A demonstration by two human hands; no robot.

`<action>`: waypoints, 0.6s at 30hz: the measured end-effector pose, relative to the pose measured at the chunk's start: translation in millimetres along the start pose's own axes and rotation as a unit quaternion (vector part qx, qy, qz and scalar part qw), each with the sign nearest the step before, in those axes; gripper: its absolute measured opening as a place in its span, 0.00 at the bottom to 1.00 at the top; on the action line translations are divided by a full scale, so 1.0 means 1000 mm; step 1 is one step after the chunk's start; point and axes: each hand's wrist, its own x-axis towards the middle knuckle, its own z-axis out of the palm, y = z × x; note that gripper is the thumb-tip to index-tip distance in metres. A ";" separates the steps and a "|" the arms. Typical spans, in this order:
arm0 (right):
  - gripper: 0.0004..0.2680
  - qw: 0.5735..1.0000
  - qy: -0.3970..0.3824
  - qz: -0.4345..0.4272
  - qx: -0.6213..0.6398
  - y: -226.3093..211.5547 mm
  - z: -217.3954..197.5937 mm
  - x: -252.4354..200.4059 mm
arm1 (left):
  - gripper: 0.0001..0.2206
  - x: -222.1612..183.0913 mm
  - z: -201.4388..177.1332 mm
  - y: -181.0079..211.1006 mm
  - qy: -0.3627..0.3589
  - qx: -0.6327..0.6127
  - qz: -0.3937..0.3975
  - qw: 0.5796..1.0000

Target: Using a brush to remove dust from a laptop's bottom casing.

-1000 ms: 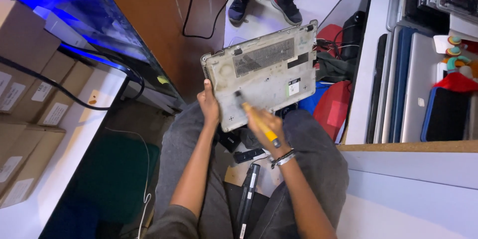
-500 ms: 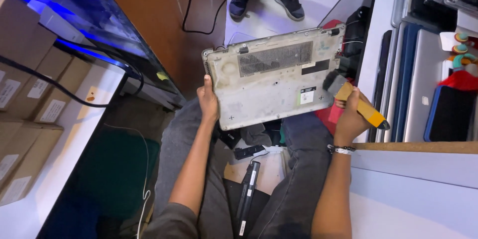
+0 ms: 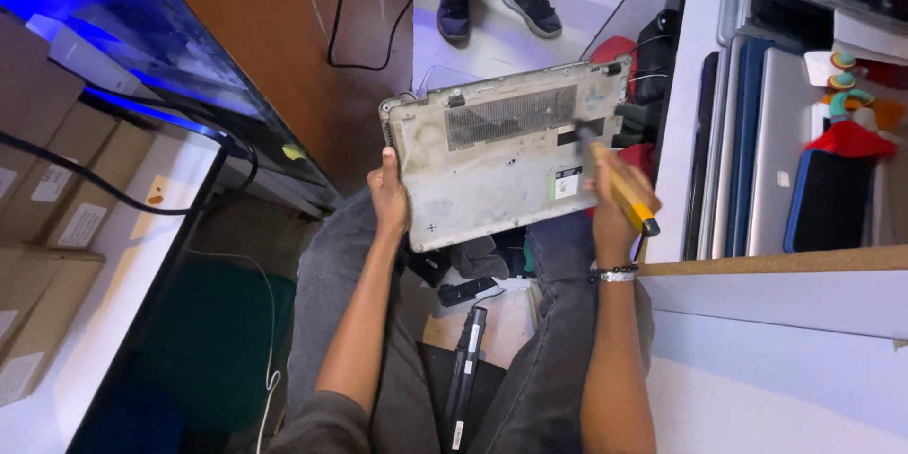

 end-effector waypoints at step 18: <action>0.06 0.990 0.015 0.111 0.084 0.014 0.008 0.010 | 0.28 -0.009 0.001 0.014 -0.001 -0.014 0.021 1.000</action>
